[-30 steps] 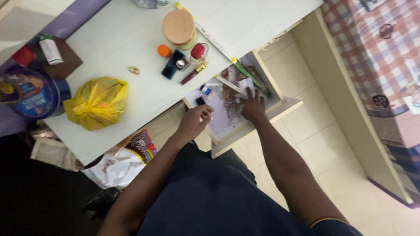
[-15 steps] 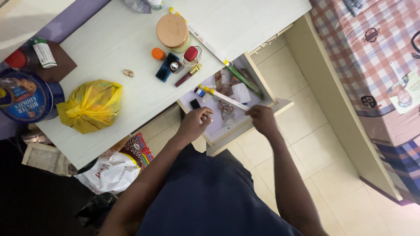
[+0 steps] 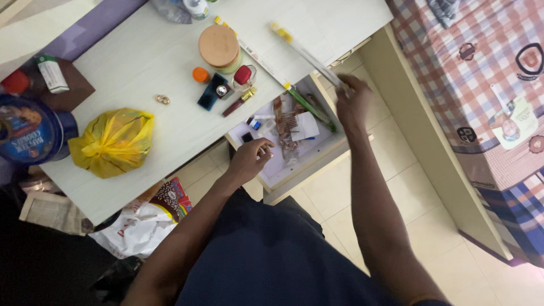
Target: The person opens a drawer and removes its contents one by one, placing them on the dresser surface. Items include containers, combs, pens, and small accessories. The drawer is emptied by the end of the clip.
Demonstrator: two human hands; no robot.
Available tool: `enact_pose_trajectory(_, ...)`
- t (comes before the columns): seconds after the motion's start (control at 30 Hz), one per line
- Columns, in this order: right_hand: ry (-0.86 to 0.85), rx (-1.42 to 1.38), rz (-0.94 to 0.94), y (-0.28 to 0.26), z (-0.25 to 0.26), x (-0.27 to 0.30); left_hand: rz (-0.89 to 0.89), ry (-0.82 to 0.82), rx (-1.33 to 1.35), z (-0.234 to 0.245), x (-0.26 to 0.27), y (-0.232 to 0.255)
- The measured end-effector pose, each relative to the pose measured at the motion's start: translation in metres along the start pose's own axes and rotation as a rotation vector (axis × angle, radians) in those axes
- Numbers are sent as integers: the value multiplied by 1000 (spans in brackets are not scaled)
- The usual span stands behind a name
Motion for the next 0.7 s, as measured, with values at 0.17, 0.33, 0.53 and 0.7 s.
enact_pose_trajectory(0.17,-39,116,285,-58,-55,-22,48,16,20,7,4,1)
enact_pose_trajectory(0.33,-154,130,257,-81,-82,-18,43,38,41,15,10,5)
enact_pose_trajectory(0.53,-242,82,303,-80,-94,-10,3,59,65,19,11,13)
enact_pose_trajectory(0.7,-170,-16,285,-55,-84,-7,18,12,29,15,3,11)
Point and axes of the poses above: each hand's wrist, its own x-axis away from the middle knuckle, its own z-axis out of the back of the hand, y = z × x, the point moved 6 cm from there along -x, towards the middle knuckle, and after that the axes turned 3 degrees about -z, right-handed, at the moved point
